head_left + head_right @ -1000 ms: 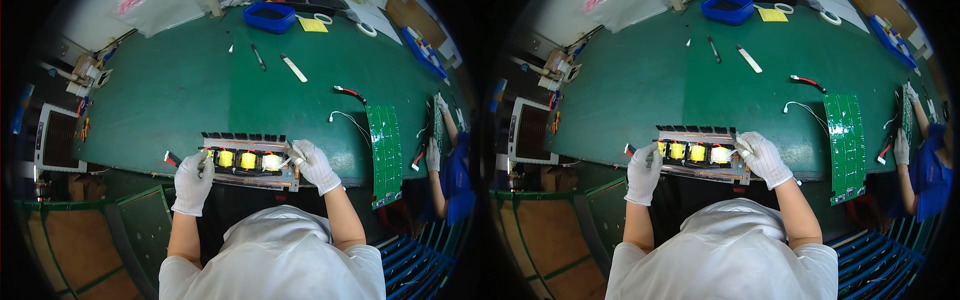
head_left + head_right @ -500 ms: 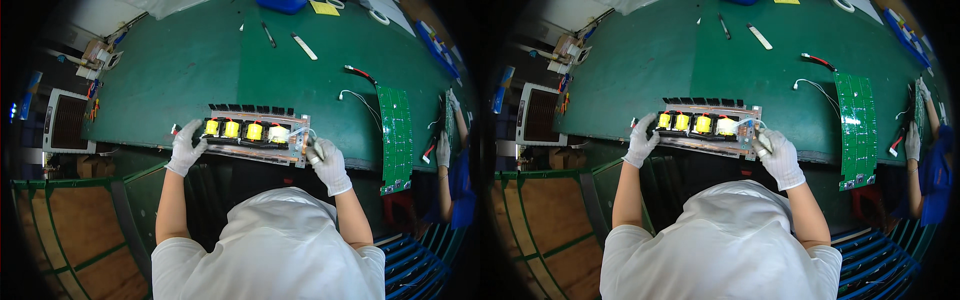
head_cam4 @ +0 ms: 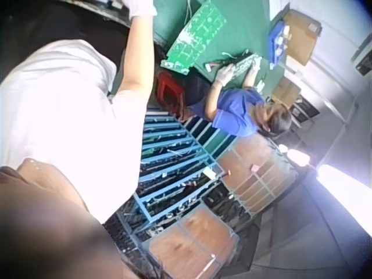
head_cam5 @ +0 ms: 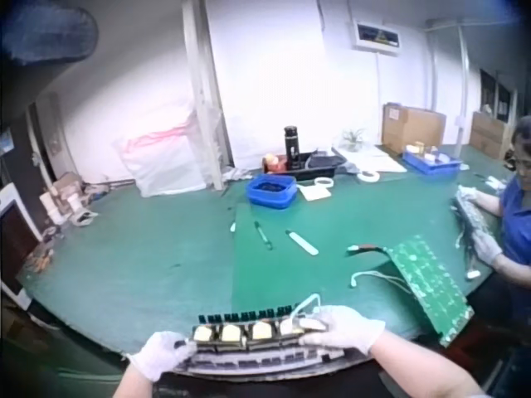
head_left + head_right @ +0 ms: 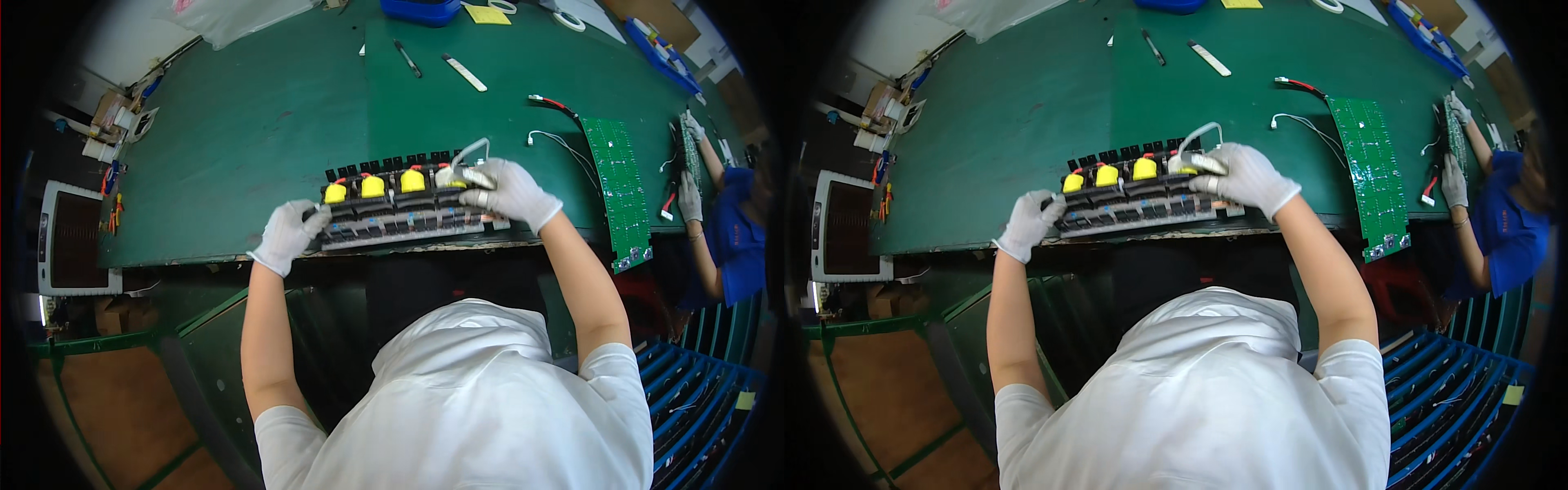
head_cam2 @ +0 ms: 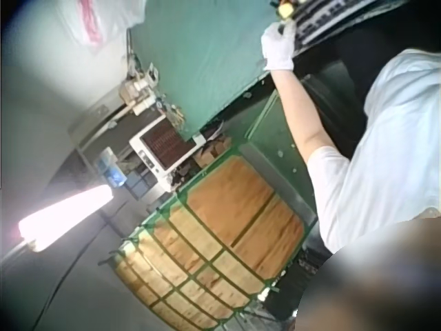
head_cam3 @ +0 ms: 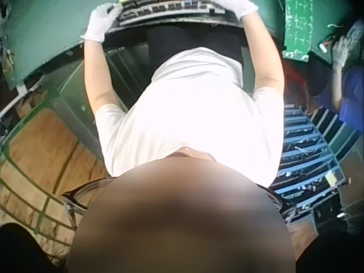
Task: The person holds and inspects a power supply unit with yellow capacitors, repeatedly turning it over to examine the wiring and components. They use a small tool to adjust or check connections on the board. The person then hands the unit to a coworker for further processing.
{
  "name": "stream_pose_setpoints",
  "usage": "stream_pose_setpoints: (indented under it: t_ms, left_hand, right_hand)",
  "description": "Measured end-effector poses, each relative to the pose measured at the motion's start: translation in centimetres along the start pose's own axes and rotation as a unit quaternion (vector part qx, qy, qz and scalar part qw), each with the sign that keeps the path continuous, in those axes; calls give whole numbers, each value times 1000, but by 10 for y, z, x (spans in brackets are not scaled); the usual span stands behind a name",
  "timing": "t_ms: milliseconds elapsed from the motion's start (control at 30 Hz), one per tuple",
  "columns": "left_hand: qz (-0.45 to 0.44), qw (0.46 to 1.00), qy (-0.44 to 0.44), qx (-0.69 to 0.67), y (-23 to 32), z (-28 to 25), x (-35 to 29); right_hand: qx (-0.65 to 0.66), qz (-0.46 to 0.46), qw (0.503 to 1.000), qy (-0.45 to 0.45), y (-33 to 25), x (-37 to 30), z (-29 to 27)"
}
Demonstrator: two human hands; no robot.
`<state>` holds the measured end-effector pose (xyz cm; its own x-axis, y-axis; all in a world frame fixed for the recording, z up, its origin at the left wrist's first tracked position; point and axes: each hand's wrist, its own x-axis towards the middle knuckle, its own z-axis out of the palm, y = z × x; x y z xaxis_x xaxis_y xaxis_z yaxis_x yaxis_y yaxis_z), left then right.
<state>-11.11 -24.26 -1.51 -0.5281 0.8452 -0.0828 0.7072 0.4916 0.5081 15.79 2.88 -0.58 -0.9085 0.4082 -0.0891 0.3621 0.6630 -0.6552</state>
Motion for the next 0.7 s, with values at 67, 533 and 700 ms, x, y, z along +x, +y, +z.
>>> stream_pose_setpoints:
  t_ms: [67,533,700]
  left_hand:
    - [-6,999,-21,-50,8,-14,14]
    - [-26,995,-85,-48,16,-39,39]
    - [-51,991,-104,-68,9,-39,44]
  right_hand:
    - [105,123,984,-68,-11,12,-13]
    - [149,172,972,-54,-3,34,-18]
    - [95,145,984,-46,3,39,-19]
